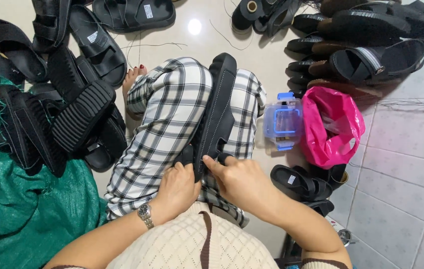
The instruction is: The person sits on the floor surrounded by many black sandals and uses a needle and thread to sew the upper part of a black sandal. They repeatedly insert the needle and pull the thread to stitch the shoe while holding it steady with their other hand.
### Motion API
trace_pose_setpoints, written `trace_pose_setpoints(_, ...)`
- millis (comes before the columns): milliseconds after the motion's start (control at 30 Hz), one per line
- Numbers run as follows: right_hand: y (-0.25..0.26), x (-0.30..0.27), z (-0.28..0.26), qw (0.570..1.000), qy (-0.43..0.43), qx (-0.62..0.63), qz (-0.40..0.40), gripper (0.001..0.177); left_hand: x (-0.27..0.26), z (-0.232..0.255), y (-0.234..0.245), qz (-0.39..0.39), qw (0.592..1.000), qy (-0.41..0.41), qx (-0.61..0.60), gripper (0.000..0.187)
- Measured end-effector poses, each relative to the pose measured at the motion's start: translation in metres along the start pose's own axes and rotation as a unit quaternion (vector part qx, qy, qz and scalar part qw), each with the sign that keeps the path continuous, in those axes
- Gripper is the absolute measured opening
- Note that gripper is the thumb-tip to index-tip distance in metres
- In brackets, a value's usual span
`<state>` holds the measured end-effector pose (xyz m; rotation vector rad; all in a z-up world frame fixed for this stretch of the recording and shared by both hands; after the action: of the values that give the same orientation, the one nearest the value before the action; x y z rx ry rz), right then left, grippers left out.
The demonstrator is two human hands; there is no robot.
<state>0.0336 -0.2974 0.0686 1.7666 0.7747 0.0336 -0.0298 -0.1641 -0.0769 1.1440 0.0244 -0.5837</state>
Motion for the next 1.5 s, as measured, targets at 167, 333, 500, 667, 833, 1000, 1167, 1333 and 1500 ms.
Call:
trace_pose_setpoints(167, -0.014, 0.003, 0.005, 0.999, 0.009, 0.006, 0.045, 0.026, -0.002, -0.005, 0.013, -0.045, 0.998, 0.007, -0.051, 0.028)
trace_pose_setpoints(333, -0.023, -0.014, 0.012, 0.996, -0.014, -0.052, 0.065, 0.017, -0.025, -0.020, 0.079, -0.164, 0.945, 0.082, -0.271, 0.060)
trace_pose_setpoints(500, -0.027, -0.017, 0.009, 0.991, 0.003, -0.109, 0.083, 0.009, -0.035, -0.040, 0.081, 0.046, 0.623, 0.041, -0.780, 0.015)
trace_pose_setpoints(667, -0.019, -0.017, 0.009, 0.992, 0.005, -0.096, 0.083, 0.010, -0.018, -0.025, 0.068, -0.008, 0.607, 0.112, -0.787, 0.025)
trace_pose_setpoints(833, -0.023, -0.015, 0.004, 0.989, 0.012, -0.114, 0.091, 0.012, -0.017, -0.026, 0.064, -0.018, 0.720, 0.203, -0.663, 0.024)
trace_pose_setpoints(1000, -0.025, -0.019, -0.002, 0.992, -0.025, -0.027, 0.120, 0.028, -0.027, -0.022, 0.073, -0.006, 0.817, 0.137, -0.560, 0.020)
trace_pose_setpoints(1167, -0.021, -0.019, 0.001, 0.990, 0.007, -0.046, 0.134, 0.027, -0.016, -0.023, 0.070, 0.012, 0.762, 0.182, -0.621, 0.021)
trace_pose_setpoints(1333, -0.027, -0.021, -0.001, 0.988, -0.006, -0.042, 0.147, 0.029, -0.022, -0.024, 0.054, -0.003, 0.830, 0.122, -0.545, 0.021)
trace_pose_setpoints(1500, -0.013, -0.036, -0.008, 0.991, -0.021, -0.056, 0.122, 0.053, -0.022, -0.004, 0.047, 0.156, 0.969, -0.046, -0.186, 0.044)
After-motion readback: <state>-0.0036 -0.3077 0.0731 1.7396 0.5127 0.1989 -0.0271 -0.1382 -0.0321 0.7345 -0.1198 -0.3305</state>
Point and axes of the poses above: each hand's wrist, its own x-axis towards the middle knuckle, its own y-axis out of the back of the hand, z = x × y, the point moved 4 cm from there along x, towards the middle knuckle, and after that the axes turned 1 degree about -y, right-handed, at the moved point
